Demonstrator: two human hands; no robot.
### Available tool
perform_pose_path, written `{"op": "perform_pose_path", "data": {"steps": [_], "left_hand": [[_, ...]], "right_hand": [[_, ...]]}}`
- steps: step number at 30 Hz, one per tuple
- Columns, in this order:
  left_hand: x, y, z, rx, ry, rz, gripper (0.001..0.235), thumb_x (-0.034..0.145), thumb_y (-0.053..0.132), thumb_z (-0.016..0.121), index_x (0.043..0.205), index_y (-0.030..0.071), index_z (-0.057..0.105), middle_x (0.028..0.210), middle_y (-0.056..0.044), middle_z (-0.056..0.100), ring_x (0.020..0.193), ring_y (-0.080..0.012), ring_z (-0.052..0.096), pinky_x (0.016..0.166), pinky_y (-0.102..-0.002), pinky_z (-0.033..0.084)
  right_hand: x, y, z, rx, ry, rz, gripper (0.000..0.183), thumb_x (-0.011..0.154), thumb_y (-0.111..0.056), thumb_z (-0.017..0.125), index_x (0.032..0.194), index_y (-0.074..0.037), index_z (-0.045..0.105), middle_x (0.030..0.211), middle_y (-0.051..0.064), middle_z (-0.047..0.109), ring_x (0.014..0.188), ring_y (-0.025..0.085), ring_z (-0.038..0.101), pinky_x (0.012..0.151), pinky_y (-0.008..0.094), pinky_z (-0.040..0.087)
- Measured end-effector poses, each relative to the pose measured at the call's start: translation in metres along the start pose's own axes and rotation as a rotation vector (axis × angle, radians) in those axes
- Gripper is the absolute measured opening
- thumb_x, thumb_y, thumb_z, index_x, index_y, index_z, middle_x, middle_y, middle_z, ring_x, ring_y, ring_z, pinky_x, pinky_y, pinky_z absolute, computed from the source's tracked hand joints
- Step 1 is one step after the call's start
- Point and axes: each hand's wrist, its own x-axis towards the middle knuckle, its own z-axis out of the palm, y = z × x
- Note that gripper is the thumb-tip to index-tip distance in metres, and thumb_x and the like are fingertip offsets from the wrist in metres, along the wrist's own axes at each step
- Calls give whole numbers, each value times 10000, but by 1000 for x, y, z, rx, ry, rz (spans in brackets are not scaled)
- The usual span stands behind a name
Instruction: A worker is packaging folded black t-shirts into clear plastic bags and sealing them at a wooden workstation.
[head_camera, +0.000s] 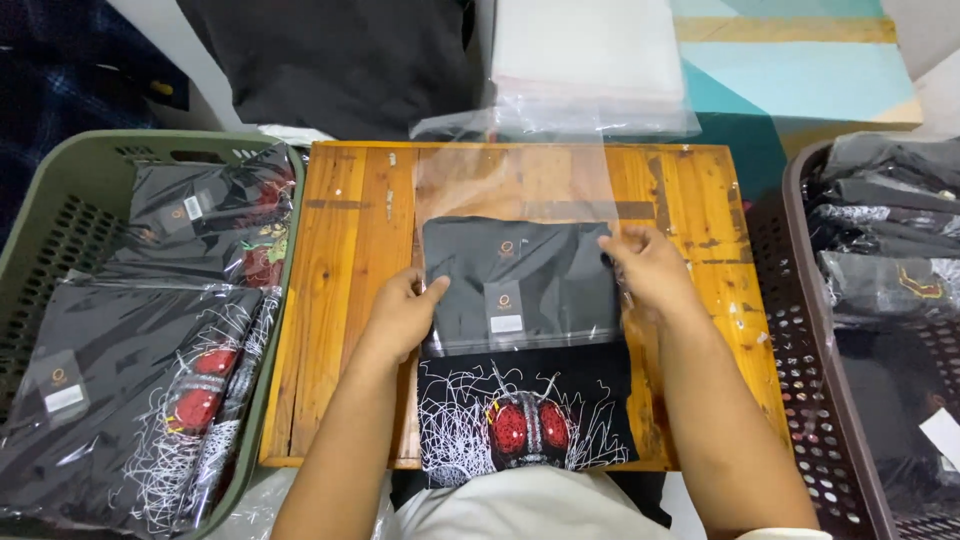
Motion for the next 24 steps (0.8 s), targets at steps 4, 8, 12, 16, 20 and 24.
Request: {"op": "perform_pose_path", "data": {"steps": [4, 8, 12, 16, 20, 24], "left_hand": [[-36, 51, -17, -7, -59, -51, 552, 974, 327, 655, 1387, -30, 570, 1210, -297, 685, 1187, -386, 662, 920, -519, 555], [-56, 70, -19, -122, -185, -7, 608, 1041, 245, 522, 1519, -82, 337, 1475, -336, 463, 1431, -413, 399, 1114, -596, 377], [-72, 83, -22, -211, -206, -41, 724, 1060, 232, 503, 1570, -122, 129, 1609, -370, 214, 1544, -442, 158, 1217, -632, 163], [-58, 40, -21, -225, -224, -3, 525, 1059, 245, 509, 1455, -62, 351, 1381, -284, 490, 1376, -348, 419, 1146, -587, 351], [-68, 28, -30, -294, -297, -38, 385, 1046, 220, 544, 1349, 15, 425, 1338, -218, 540, 1276, -295, 471, 1099, -521, 403], [-77, 8, -31, -352, -337, 9, 460, 1013, 128, 568, 1410, 32, 357, 1419, -239, 479, 1320, -320, 404, 1128, -520, 352]], "right_hand": [[-59, -69, -22, 65, -104, 126, 606, 864, -470, 779, 1255, -12, 706, 1039, 193, 752, 979, 293, 730, 779, 431, 551], [-17, -21, -8, 256, -186, 137, 515, 912, -373, 778, 1204, 44, 701, 956, 197, 733, 836, 275, 708, 708, 422, 572], [1, 7, 0, 210, -241, -56, 301, 953, -289, 739, 919, -7, 639, 700, 61, 617, 656, 175, 588, 564, 275, 466], [-39, -23, -13, 286, -278, -66, 401, 939, -257, 756, 1171, 32, 603, 786, 63, 582, 707, 184, 583, 578, 306, 499], [-48, -2, -17, 343, -334, 41, 573, 930, -237, 752, 1374, 56, 540, 836, 119, 599, 704, 231, 591, 562, 363, 523], [-72, -9, -31, 312, -401, 39, 647, 898, -240, 764, 1446, -4, 514, 885, 83, 569, 794, 214, 559, 661, 345, 464]]}}
